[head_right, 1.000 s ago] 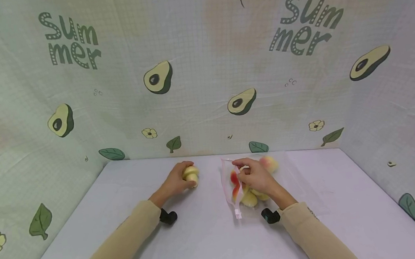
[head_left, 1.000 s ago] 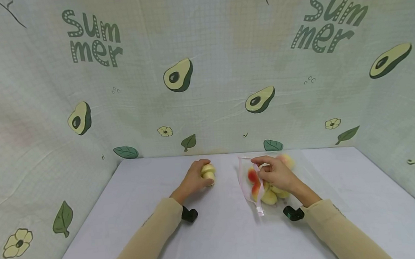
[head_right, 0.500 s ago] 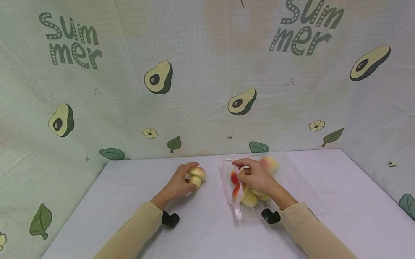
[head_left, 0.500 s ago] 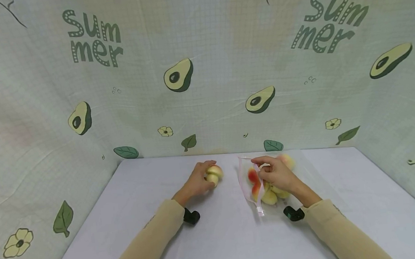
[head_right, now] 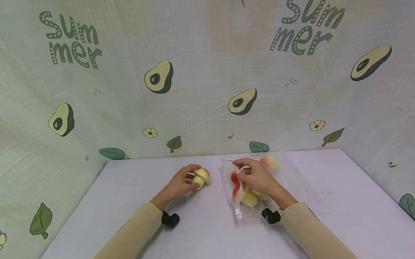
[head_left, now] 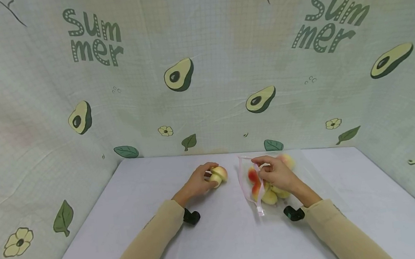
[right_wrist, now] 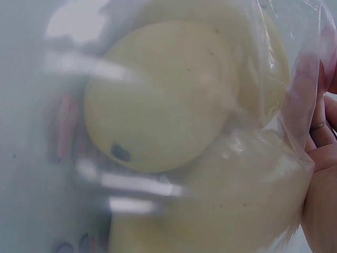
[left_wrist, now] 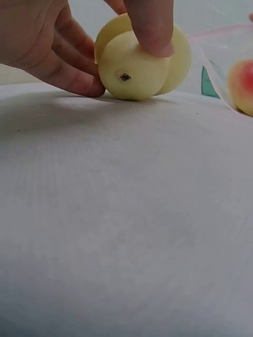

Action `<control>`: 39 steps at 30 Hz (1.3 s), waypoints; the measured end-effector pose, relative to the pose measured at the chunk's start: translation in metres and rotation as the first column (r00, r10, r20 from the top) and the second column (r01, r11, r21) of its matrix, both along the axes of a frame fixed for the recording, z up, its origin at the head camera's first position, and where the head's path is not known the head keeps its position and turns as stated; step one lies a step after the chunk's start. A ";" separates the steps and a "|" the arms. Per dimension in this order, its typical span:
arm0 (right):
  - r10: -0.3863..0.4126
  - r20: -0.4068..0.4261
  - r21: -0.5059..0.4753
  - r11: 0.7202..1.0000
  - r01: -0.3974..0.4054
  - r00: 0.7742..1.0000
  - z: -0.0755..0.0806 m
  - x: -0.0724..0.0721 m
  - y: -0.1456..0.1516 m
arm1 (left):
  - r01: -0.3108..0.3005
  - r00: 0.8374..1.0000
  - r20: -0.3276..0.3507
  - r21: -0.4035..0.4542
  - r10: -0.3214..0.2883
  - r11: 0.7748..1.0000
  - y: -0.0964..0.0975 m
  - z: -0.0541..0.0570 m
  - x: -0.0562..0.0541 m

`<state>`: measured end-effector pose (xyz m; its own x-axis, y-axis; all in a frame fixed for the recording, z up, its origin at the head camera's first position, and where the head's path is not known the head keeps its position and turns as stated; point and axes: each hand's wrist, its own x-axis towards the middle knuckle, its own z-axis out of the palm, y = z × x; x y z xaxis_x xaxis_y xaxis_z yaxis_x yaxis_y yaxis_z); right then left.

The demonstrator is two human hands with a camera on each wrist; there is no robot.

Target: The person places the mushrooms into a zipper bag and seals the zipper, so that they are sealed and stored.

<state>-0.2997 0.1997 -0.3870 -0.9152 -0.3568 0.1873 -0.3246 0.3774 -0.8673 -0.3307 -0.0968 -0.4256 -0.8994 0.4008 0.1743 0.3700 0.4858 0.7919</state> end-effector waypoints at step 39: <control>0.011 -0.012 0.008 1.000 -0.011 1.000 0.027 0.022 -0.009 | 0.165 0.986 0.015 0.084 -0.167 0.983 0.036 0.011 0.035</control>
